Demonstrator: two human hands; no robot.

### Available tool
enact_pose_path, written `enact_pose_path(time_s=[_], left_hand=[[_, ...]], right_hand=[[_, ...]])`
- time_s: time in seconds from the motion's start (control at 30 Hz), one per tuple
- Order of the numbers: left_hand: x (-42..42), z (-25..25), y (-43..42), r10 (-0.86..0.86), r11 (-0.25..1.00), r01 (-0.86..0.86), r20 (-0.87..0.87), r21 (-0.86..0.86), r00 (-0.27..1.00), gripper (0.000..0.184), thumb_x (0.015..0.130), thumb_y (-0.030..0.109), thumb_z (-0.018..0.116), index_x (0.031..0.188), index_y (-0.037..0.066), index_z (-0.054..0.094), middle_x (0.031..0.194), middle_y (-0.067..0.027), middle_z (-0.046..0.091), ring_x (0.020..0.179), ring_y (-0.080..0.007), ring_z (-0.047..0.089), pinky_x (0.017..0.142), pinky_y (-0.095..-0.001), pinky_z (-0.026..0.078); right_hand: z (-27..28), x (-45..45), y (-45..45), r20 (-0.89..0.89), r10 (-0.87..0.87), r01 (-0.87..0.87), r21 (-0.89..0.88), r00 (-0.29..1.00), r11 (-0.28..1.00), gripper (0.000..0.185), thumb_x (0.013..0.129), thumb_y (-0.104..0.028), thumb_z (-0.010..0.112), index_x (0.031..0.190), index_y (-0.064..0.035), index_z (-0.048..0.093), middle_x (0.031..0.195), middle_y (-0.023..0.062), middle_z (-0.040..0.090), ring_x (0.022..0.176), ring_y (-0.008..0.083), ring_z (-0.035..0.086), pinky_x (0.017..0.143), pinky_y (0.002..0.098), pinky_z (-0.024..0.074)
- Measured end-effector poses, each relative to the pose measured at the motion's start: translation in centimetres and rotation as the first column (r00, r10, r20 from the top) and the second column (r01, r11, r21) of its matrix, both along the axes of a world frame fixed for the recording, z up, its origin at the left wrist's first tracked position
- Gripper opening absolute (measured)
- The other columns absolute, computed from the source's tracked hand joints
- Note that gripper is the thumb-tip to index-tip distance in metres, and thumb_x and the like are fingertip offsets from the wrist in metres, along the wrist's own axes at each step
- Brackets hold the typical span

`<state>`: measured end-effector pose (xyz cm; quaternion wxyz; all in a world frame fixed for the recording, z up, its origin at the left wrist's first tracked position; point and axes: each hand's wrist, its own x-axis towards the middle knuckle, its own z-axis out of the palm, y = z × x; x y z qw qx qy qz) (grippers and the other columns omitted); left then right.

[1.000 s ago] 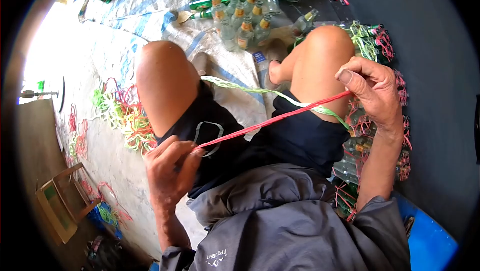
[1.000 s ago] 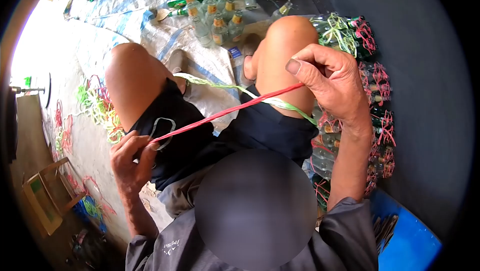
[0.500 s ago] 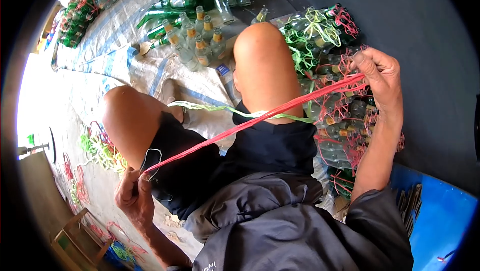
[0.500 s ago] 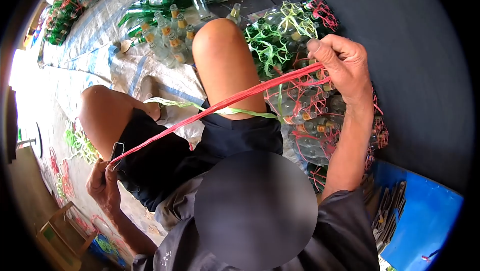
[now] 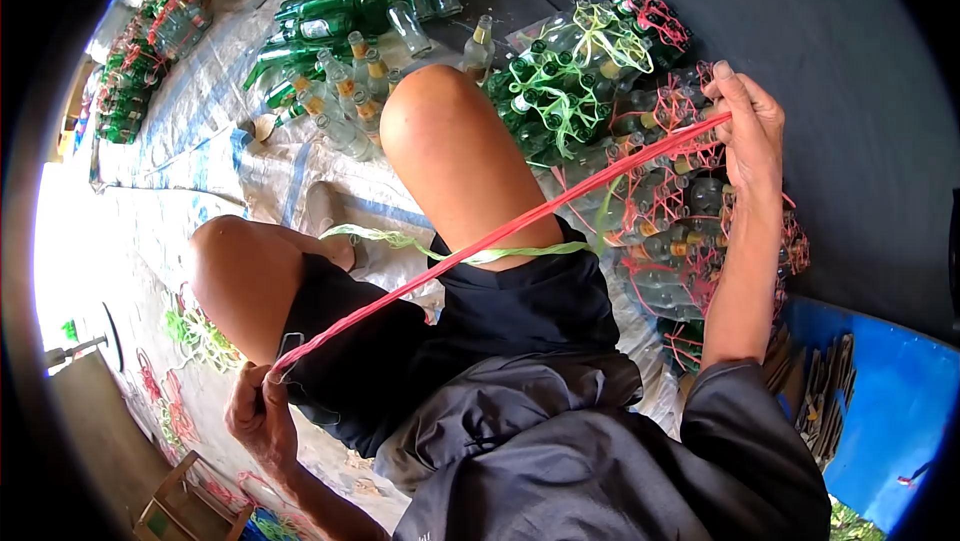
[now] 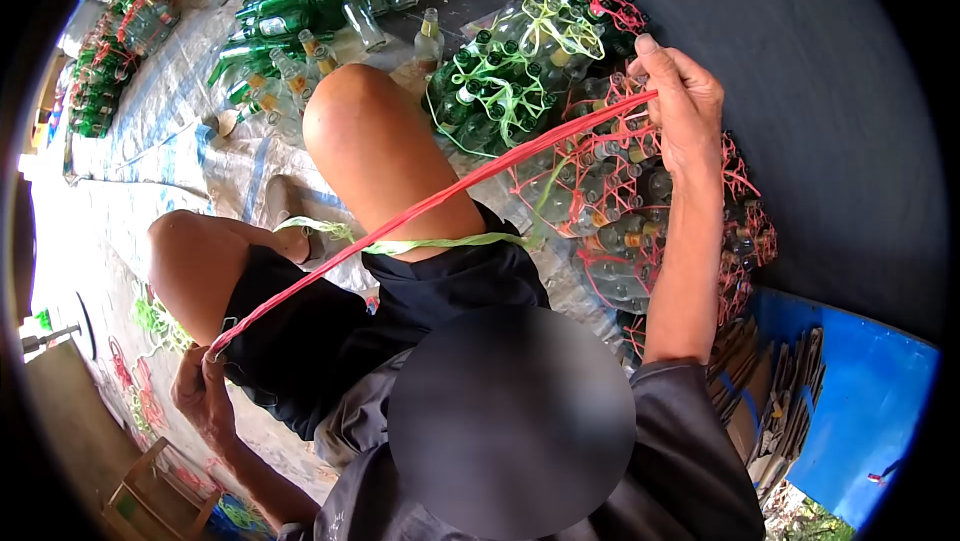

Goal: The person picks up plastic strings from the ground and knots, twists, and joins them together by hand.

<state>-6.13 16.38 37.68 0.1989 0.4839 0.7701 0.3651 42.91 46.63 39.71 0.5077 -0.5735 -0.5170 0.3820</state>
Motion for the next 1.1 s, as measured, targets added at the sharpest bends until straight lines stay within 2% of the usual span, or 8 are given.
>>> enact_pose_path(time_s=[0.3,0.47,0.57,0.7,0.8,0.87,0.97,1.1], left_hand=[[0.5,1.3,0.3,0.021,0.991,-0.035,0.11,0.13,0.994,0.022,0.099,0.014,0.067,0.087,-0.003,0.063,0.071,0.0037,0.048,0.066,-0.0058,0.038,0.059,-0.0229,0.028],[3.1,4.1,2.0,-0.002,0.986,-0.021,0.137,0.164,0.991,0.015,0.093,0.008,0.069,0.086,-0.005,0.067,0.073,-0.0012,0.057,0.068,-0.0075,0.047,0.062,-0.0229,0.035],[4.1,5.2,2.7,-0.094,0.987,0.083,0.078,0.14,0.993,0.008,0.087,0.003,0.071,0.084,-0.004,0.068,0.067,-0.0033,0.056,0.059,-0.0101,0.048,0.056,-0.0249,0.035],[6.2,6.6,4.1,-0.28,0.947,0.27,0.035,0.176,0.959,0.011,0.076,-0.004,0.077,0.081,-0.002,0.068,0.061,-0.0058,0.053,0.049,-0.0154,0.05,0.046,-0.0302,0.034],[7.4,6.6,4.2,-0.387,0.911,0.369,0.076,0.185,0.919,0.013,0.076,-0.002,0.079,0.084,0.0,0.068,0.063,-0.0068,0.057,0.048,-0.0195,0.054,0.046,-0.034,0.04],[7.8,6.3,3.9,-0.424,0.897,0.402,0.094,0.185,0.901,0.015,0.078,0.001,0.08,0.087,0.001,0.068,0.064,-0.0076,0.057,0.049,-0.0214,0.056,0.047,-0.035,0.043],[7.9,4.5,2.8,-0.395,0.907,0.36,0.142,0.217,0.908,0.015,0.076,0.002,0.08,0.087,0.001,0.069,0.064,-0.0062,0.054,0.05,-0.0194,0.052,0.047,-0.0339,0.036],[6.4,3.6,1.4,-0.436,0.894,0.41,0.139,0.184,0.889,0.014,0.082,0.007,0.08,0.088,0.002,0.068,0.068,-0.0075,0.058,0.053,-0.0235,0.057,0.049,-0.0362,0.043]], right_hand=[[-2.4,0.1,-0.6,0.213,0.09,-0.081,-0.052,0.973,0.995,0.033,0.097,-0.03,0.072,0.082,-0.0006,0.071,0.062,-0.0089,0.05,0.056,0.0012,0.039,0.051,0.0244,0.0311],[-4.1,-0.2,-1.2,0.613,0.28,-0.182,-0.219,0.739,0.959,0.023,0.096,-0.021,0.068,0.095,0.0016,0.068,0.078,0.0039,0.061,0.072,0.0089,0.055,0.066,0.0271,0.0452],[-1.4,-5.9,-3.8,0.631,0.256,-0.364,0.045,0.733,0.93,0.02,0.095,-0.016,0.067,0.104,0.0023,0.069,0.104,0.0107,0.067,0.089,0.02,0.065,0.079,0.0321,0.0506],[3.9,-15.3,-9.0,0.667,0.406,-0.731,0.318,0.625,0.604,0.038,0.086,-0.017,0.075,0.119,0.0004,0.066,0.113,0.0158,0.067,0.103,0.0307,0.065,0.092,0.0406,0.0514],[4.3,-20.0,-12.0,0.58,0.679,-0.892,0.255,0.45,0.373,0.054,0.082,-0.024,0.079,0.127,0.0008,0.062,0.114,0.0181,0.063,0.108,0.0321,0.062,0.095,0.0436,0.0503],[3.6,-22.2,-13.4,0.531,0.783,-0.946,0.2,0.324,0.256,0.057,0.079,-0.022,0.08,0.128,0.0012,0.061,0.111,0.016,0.062,0.105,0.0318,0.063,0.093,0.0436,0.051],[0.7,-23.5,-14.9,0.401,0.889,-0.975,0.117,0.221,0.189,0.031,0.077,-0.008,0.079,0.103,0.0006,0.063,0.085,0.0122,0.06,0.074,0.0294,0.064,0.065,0.0387,0.0515],[1.2,-23.5,-15.0,0.21,0.974,-0.996,0.029,0.086,0.081,0.01,0.085,-0.002,0.073,0.087,0.0009,0.064,0.07,0.0121,0.058,0.06,0.0304,0.061,0.053,0.0384,0.0466]])
